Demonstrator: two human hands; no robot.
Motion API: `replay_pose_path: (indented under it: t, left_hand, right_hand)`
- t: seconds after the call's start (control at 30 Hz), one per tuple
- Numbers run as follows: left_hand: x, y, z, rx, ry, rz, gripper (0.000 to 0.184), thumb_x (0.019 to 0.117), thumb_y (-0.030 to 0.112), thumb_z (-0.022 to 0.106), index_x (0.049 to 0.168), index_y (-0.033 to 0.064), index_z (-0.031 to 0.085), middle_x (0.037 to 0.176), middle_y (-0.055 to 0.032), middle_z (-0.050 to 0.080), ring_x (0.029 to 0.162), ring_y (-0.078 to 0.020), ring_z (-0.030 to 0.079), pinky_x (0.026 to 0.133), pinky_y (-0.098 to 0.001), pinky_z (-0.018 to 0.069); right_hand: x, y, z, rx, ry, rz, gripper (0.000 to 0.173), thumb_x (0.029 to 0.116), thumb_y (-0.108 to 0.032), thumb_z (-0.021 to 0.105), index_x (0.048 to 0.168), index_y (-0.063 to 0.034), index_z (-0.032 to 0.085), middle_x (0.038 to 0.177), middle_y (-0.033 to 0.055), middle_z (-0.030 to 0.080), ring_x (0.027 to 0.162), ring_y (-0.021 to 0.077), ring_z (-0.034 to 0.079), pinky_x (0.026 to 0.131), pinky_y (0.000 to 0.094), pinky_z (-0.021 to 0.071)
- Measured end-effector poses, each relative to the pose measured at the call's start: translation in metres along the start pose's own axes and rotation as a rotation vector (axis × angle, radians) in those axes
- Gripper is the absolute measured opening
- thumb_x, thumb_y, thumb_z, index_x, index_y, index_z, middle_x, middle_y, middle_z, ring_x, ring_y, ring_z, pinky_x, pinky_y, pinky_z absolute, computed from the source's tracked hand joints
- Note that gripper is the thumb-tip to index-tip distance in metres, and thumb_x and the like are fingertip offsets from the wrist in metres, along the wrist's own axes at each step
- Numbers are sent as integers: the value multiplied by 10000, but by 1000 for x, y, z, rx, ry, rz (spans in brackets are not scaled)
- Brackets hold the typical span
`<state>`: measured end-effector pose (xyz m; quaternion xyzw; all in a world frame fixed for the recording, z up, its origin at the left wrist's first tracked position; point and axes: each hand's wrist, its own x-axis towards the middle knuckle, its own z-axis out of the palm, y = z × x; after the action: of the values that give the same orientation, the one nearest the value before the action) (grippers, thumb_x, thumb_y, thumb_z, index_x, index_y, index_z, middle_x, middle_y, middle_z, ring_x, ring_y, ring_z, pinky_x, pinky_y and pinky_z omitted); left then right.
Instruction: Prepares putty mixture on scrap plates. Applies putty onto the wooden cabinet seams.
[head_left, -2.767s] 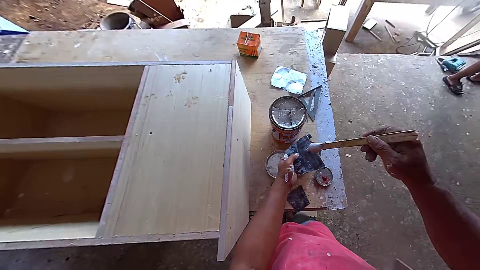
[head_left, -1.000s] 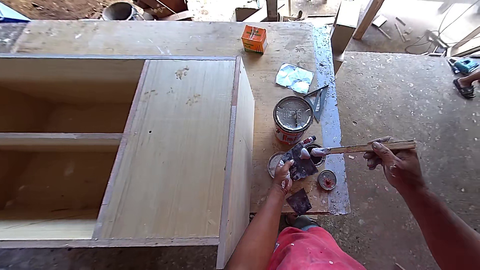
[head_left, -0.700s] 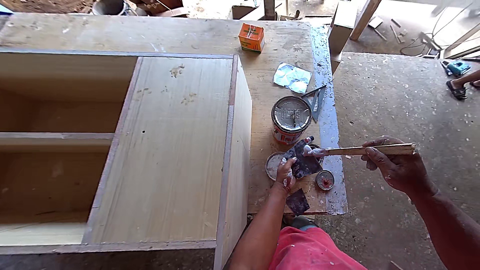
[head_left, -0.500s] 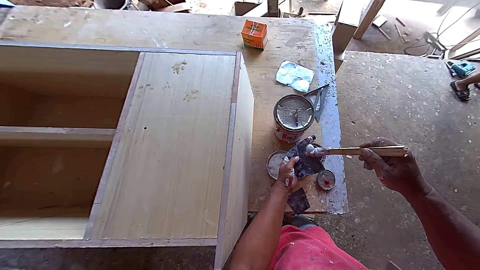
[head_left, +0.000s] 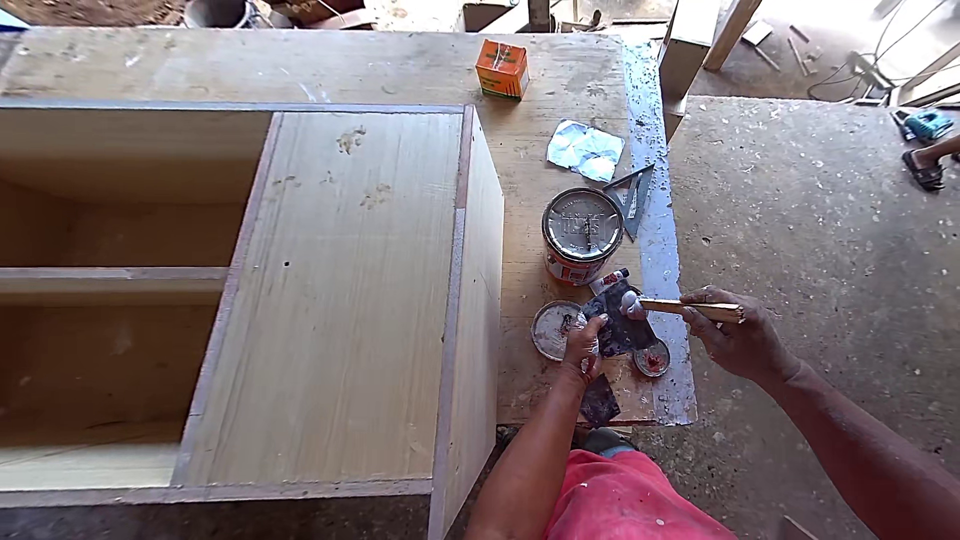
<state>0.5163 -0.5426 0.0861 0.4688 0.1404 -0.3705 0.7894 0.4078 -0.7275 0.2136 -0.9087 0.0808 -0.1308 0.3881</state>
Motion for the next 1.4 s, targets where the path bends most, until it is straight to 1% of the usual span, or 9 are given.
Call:
replay_pose_path:
  t: [0.2,0.43,0.63,0.77,0.9,1.13,1.27,1.33,1.4]
  left_hand:
    - [-5,7,-3,-69,-73,-48,225,1007,44,490,1229,15,520,947,-114,670,824,-196,682,763,-378,591]
    - [-27,28,-7,-121,-136,28,200,1011,61,440,1181,47,544,929,-107,698,832,-191,703,776,-382,601]
    - [-45,45,-27,-107,-255,132,230,935,184,609,1158,134,636,971,-71,711,859,-165,699,783,-369,595]
    - [-65,67,-27,-172,-319,162,236,967,207,624,1194,144,635,1053,-84,707,941,-188,702,850,-407,592]
    - [-92,85,-27,-179,-291,207,227,994,200,591,1211,152,631,1084,-87,697,975,-200,696,871,-433,587]
    - [-147,104,-41,-261,-165,249,240,968,130,571,1201,71,572,1003,-139,707,899,-244,719,820,-450,606]
    - [-177,125,-55,-330,-221,299,253,980,78,562,1231,51,536,1037,-166,703,936,-272,722,843,-481,603]
    - [-191,139,-62,-323,-242,340,240,991,54,544,1230,62,541,1042,-159,707,938,-268,724,849,-477,605]
    - [-203,153,-69,-299,-261,404,240,1001,42,536,1239,67,539,1049,-153,707,942,-264,723,855,-478,605]
  right_hand:
    - [1,47,38,93,-94,111,206,1010,-191,600,1091,-31,702,907,67,724,702,109,687,691,318,615]
    - [-4,93,93,258,-32,611,266,1047,-215,580,1199,-9,648,880,109,714,679,174,692,703,386,611]
    - [-85,88,109,207,16,819,555,997,-419,629,1295,45,565,1015,192,694,893,287,692,869,507,567]
    - [-155,73,175,25,-349,962,580,961,-440,664,1297,29,609,1234,238,656,1132,379,655,1007,574,514]
    - [-148,39,230,-285,-469,1027,1003,763,-676,765,1425,28,496,1499,265,452,1358,404,507,1072,545,480]
    - [-129,24,264,-324,-368,1227,1057,673,-521,873,1471,10,428,1549,264,387,1425,414,426,1067,597,454]
    - [-128,16,252,-29,-188,1190,630,888,-248,745,1415,-21,486,1328,234,623,1225,384,629,1013,590,504]
    - [-131,1,229,322,111,1054,322,923,-79,693,1219,30,634,1137,232,677,1056,356,664,941,563,532]
    - [-131,-32,190,705,398,880,274,955,-22,628,1221,41,641,1103,173,694,972,249,685,864,455,585]
